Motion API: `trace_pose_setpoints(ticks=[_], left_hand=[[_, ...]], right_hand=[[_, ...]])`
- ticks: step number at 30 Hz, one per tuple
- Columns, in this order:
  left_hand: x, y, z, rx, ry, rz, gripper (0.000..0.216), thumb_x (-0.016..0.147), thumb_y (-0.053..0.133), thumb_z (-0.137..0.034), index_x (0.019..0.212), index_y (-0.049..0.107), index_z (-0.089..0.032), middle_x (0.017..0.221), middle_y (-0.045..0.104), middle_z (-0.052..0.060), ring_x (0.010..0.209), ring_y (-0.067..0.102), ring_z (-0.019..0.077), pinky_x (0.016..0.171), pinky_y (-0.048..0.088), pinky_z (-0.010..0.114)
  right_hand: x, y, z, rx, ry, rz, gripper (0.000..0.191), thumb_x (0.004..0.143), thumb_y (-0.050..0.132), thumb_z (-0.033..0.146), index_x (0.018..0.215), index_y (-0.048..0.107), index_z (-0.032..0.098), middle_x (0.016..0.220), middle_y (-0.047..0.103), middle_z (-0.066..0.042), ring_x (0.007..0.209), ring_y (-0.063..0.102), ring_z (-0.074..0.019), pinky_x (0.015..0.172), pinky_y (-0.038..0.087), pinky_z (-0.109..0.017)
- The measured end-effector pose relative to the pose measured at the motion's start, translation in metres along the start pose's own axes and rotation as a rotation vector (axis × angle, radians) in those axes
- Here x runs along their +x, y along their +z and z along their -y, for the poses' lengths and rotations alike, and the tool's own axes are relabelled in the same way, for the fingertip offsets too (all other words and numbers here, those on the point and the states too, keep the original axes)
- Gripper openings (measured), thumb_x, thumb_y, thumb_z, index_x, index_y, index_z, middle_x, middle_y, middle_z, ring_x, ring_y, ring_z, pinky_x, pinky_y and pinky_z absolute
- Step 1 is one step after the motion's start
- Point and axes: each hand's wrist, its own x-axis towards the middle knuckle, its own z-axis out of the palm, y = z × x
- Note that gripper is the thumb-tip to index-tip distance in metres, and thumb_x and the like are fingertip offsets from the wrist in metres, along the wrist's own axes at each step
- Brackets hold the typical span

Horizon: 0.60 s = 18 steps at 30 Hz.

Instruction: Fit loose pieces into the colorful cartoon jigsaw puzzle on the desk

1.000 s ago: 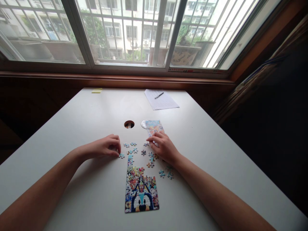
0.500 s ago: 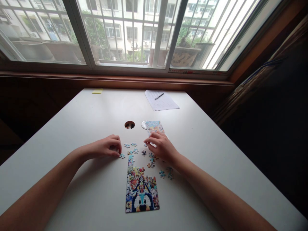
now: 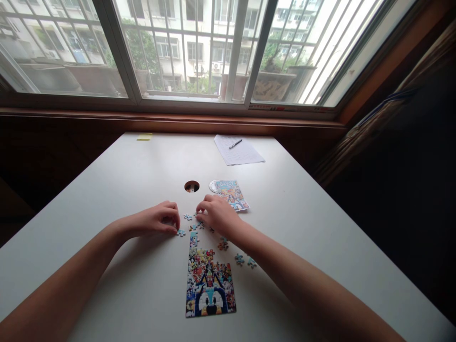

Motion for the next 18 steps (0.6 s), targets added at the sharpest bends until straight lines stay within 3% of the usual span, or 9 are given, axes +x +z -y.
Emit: trace_pose_setpoints(ticks=[8,18], left_hand=[[0.0001,-0.0004,-0.0003,-0.001,-0.005,0.009,0.024,0.089,0.067,-0.048,0.093,0.073,-0.025,0.101,0.057,0.004,0.101,0.051,0.0220,0.091,0.045,0.030],[0.0013,0.0007,0.0009,0.009,0.014,-0.002,0.027,0.088,0.067,-0.050,0.092,0.073,-0.024,0.099,0.058,0.004,0.100,0.051,0.0222,0.090,0.045,0.030]], right_hand=[[0.0039,0.0002,0.0060,-0.008,0.092,0.041,0.007,0.085,0.074,0.019,0.089,0.078,0.022,0.092,0.069,-0.005,0.086,0.060,-0.0193,0.076,0.043,-0.031],[0.0056,0.0078,0.0086,-0.059,0.064,0.070,0.005,0.090,0.066,0.016,0.093,0.070,0.018,0.099,0.064,-0.010,0.095,0.056,-0.0220,0.079,0.042,-0.032]])
